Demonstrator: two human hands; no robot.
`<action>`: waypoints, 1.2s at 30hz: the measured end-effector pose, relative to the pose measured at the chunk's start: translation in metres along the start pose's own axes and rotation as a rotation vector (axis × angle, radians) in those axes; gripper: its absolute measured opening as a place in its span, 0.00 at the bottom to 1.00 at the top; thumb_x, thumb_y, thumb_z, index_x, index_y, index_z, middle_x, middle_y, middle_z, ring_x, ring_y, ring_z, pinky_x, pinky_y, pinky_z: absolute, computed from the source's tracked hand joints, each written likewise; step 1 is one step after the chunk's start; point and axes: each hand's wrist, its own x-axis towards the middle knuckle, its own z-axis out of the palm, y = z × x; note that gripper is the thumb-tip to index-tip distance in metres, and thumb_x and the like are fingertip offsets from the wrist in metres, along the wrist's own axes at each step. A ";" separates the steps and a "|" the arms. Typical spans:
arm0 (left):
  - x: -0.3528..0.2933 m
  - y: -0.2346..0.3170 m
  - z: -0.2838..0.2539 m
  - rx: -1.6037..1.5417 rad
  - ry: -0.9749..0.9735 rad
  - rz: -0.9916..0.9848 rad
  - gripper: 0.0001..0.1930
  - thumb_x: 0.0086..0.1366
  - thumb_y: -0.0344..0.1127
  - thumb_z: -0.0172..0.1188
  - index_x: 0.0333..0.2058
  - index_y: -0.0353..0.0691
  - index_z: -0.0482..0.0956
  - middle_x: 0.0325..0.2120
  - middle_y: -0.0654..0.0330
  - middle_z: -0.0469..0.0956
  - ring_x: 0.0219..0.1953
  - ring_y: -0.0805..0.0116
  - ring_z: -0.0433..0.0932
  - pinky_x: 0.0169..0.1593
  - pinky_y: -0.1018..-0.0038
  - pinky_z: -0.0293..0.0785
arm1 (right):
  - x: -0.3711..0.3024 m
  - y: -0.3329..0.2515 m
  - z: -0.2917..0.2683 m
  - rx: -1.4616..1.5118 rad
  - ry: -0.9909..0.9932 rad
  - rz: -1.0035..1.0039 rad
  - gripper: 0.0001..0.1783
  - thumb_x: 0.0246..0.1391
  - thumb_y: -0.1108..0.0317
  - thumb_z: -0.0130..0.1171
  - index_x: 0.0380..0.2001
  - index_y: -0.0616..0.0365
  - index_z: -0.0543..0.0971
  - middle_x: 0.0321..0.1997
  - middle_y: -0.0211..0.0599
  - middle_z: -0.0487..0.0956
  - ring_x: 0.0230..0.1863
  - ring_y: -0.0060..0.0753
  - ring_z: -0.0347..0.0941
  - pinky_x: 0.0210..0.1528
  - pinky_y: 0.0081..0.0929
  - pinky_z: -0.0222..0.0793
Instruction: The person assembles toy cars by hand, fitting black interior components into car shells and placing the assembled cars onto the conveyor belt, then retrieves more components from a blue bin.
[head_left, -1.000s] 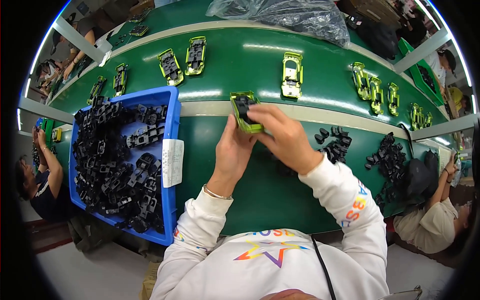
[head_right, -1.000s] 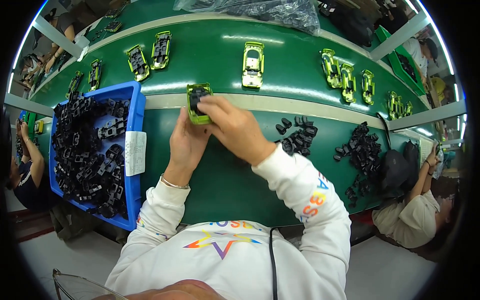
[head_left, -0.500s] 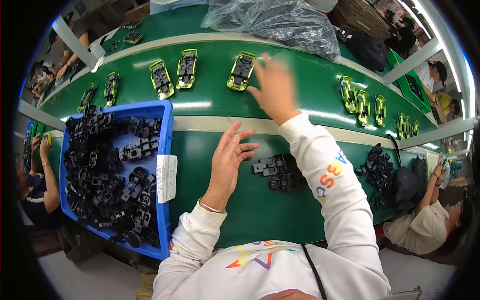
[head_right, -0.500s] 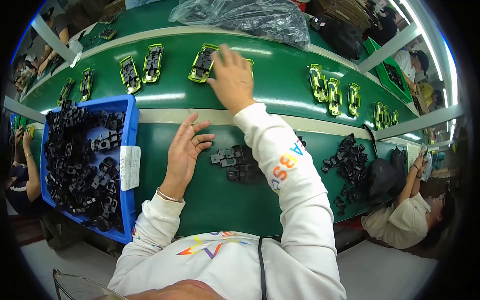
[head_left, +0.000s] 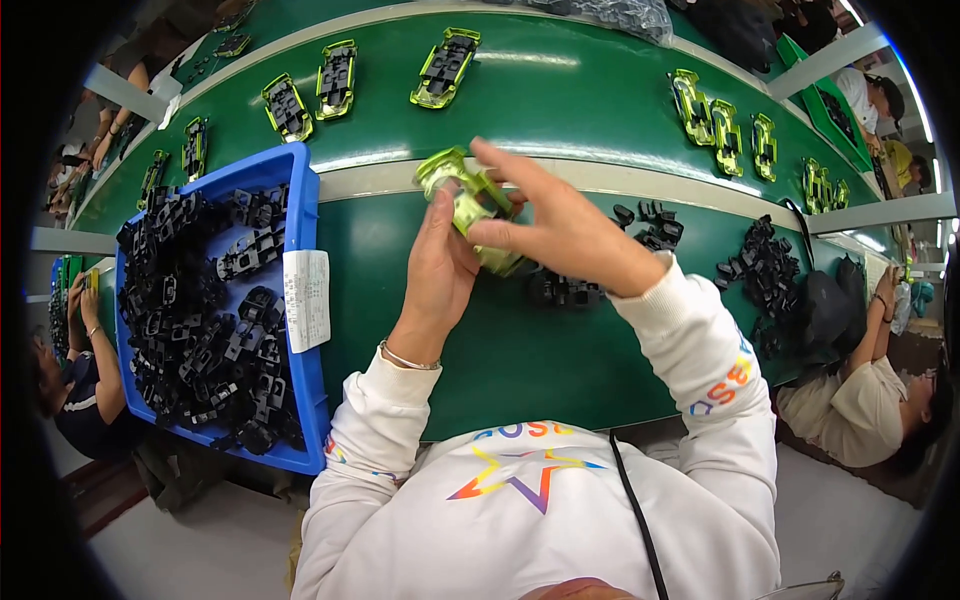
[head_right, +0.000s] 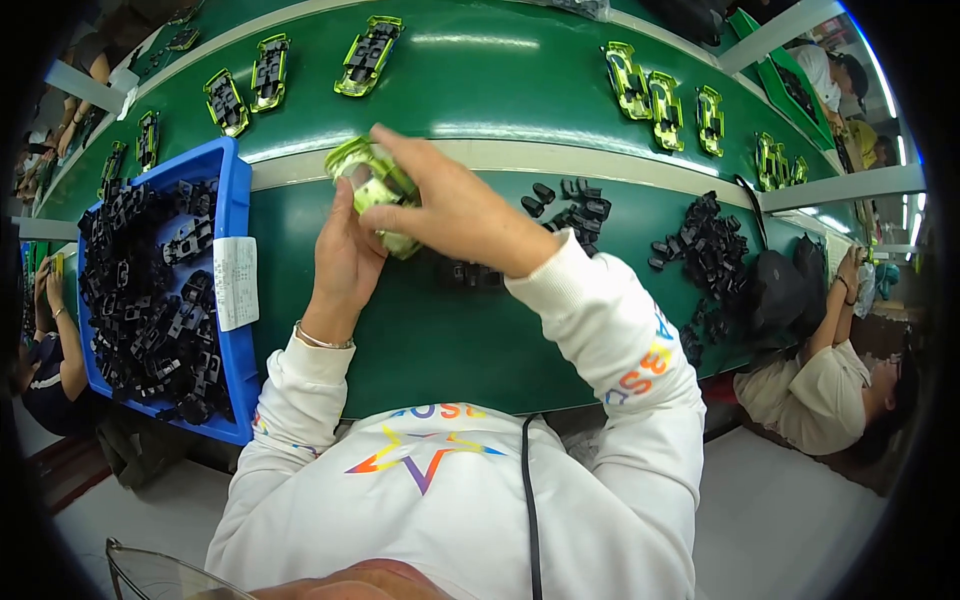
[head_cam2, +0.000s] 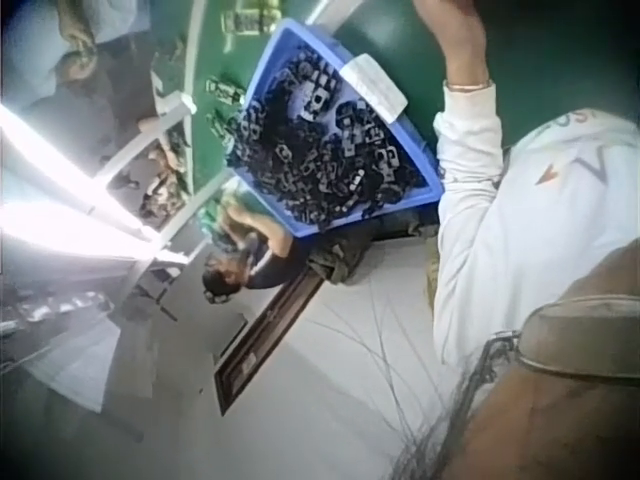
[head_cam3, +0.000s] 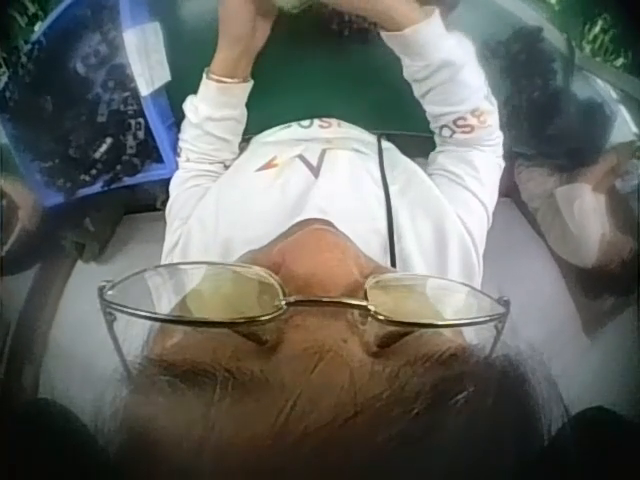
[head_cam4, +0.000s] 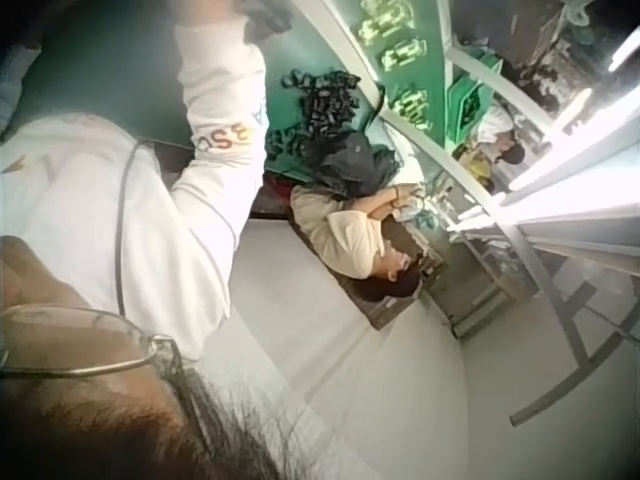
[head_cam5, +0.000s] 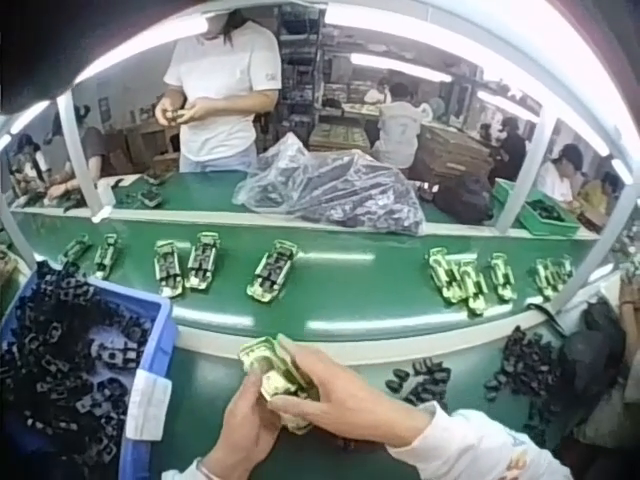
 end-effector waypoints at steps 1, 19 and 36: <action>-0.002 0.000 -0.005 0.001 -0.002 -0.002 0.31 0.78 0.57 0.35 0.67 0.40 0.57 0.55 0.50 0.75 0.49 0.61 0.80 0.51 0.67 0.79 | -0.006 -0.013 -0.001 0.022 -0.045 0.021 0.38 0.56 0.67 0.66 0.68 0.57 0.65 0.64 0.45 0.72 0.62 0.42 0.69 0.64 0.34 0.64; 0.007 -0.001 -0.021 0.006 0.101 0.050 0.27 0.78 0.55 0.37 0.63 0.41 0.62 0.49 0.51 0.78 0.38 0.61 0.84 0.35 0.68 0.83 | -0.040 0.032 -0.054 -0.234 -0.122 0.112 0.25 0.53 0.73 0.66 0.56 0.57 0.78 0.52 0.38 0.76 0.51 0.38 0.74 0.54 0.29 0.70; -0.001 -0.005 -0.012 -0.034 0.175 -0.061 0.21 0.76 0.42 0.46 0.62 0.41 0.64 0.54 0.49 0.76 0.55 0.51 0.79 0.42 0.63 0.84 | -0.024 0.051 0.012 0.579 0.261 0.266 0.32 0.60 0.66 0.64 0.65 0.64 0.68 0.62 0.39 0.74 0.63 0.31 0.69 0.65 0.29 0.63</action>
